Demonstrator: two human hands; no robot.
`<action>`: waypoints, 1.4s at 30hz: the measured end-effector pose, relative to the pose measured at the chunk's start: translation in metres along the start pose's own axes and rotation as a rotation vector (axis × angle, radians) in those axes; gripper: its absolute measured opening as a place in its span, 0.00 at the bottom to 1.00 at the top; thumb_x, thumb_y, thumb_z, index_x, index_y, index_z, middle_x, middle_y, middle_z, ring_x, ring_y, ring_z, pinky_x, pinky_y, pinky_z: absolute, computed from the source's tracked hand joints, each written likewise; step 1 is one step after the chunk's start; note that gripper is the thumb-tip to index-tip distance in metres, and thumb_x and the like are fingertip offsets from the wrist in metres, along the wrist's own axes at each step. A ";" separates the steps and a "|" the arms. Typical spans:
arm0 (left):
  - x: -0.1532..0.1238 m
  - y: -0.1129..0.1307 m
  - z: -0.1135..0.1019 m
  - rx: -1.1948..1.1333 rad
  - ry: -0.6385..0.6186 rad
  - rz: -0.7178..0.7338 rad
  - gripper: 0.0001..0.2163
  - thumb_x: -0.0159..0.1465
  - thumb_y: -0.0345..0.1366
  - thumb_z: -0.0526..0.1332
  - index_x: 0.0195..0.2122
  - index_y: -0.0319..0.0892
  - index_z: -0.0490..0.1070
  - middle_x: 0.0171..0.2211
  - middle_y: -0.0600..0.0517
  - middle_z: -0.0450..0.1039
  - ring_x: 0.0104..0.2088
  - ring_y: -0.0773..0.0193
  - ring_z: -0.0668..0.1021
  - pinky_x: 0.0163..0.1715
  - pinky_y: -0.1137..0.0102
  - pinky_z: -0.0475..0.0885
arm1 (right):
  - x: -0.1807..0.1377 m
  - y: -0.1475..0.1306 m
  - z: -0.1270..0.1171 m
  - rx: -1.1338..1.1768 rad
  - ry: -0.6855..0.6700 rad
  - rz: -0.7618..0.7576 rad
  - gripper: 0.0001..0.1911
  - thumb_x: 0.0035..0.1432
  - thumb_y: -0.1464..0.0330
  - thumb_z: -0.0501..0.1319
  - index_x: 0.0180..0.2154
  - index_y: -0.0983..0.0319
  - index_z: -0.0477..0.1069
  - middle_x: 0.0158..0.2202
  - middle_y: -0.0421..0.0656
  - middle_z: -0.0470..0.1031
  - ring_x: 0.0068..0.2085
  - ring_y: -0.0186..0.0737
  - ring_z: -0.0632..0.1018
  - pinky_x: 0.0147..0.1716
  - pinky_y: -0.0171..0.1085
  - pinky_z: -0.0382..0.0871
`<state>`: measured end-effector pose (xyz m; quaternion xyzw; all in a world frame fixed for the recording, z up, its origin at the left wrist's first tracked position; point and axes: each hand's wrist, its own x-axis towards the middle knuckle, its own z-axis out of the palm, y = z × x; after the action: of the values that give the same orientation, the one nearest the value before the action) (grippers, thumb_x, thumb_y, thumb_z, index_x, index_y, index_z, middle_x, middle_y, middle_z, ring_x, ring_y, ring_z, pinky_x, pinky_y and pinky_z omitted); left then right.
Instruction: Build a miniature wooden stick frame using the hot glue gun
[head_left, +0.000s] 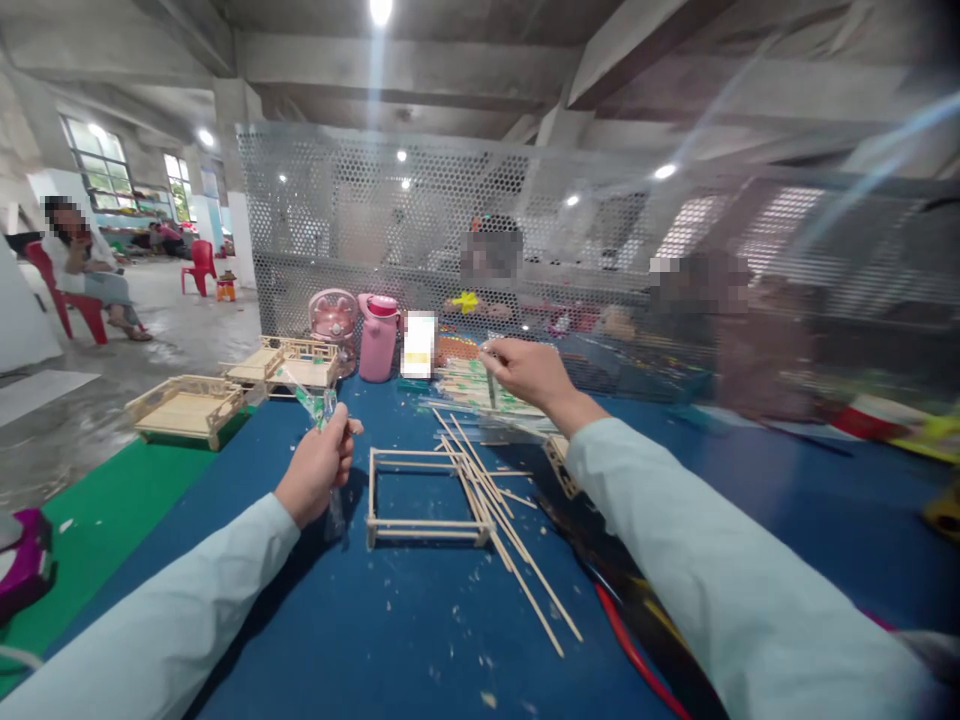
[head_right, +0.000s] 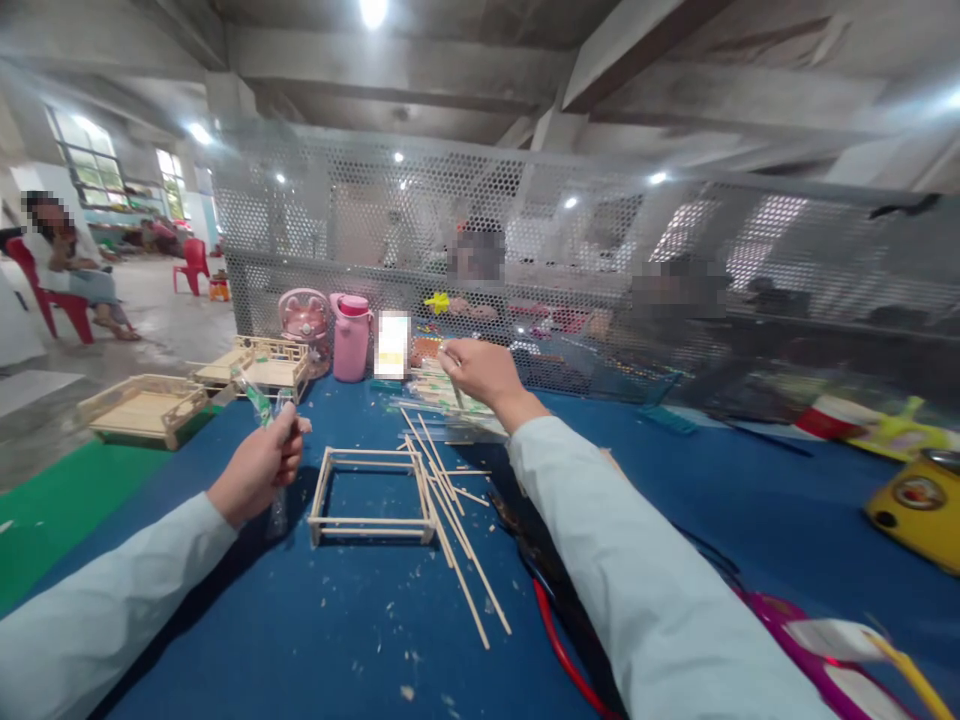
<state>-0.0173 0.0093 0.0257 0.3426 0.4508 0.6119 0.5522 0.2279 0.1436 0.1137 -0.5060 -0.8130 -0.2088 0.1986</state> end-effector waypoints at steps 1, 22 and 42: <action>-0.001 0.002 0.000 -0.032 -0.015 -0.005 0.24 0.48 0.58 0.63 0.27 0.39 0.62 0.14 0.65 0.45 0.13 0.78 0.49 0.11 0.82 0.42 | -0.010 -0.007 -0.009 0.018 0.050 0.003 0.15 0.62 0.65 0.49 0.38 0.61 0.73 0.36 0.46 0.78 0.38 0.40 0.75 0.35 0.35 0.63; -0.063 0.000 0.040 -0.062 -0.452 -0.015 0.21 0.55 0.54 0.61 0.25 0.37 0.66 0.22 0.54 0.66 0.21 0.73 0.67 0.19 0.78 0.63 | -0.148 -0.115 -0.020 0.481 0.405 -0.780 0.12 0.58 0.76 0.50 0.43 0.62 0.65 0.29 0.44 0.73 0.30 0.38 0.72 0.29 0.37 0.66; -0.075 0.005 0.031 0.210 -0.754 -0.281 0.15 0.48 0.35 0.65 0.36 0.41 0.66 0.16 0.63 0.51 0.14 0.77 0.50 0.13 0.78 0.44 | -0.123 0.029 -0.056 1.065 0.335 0.742 0.28 0.54 0.40 0.35 0.19 0.55 0.46 0.09 0.32 0.47 0.11 0.29 0.54 0.12 0.33 0.53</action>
<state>0.0208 -0.0590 0.0471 0.5324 0.3193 0.3130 0.7188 0.3105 0.0341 0.0986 -0.5456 -0.5351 0.2274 0.6035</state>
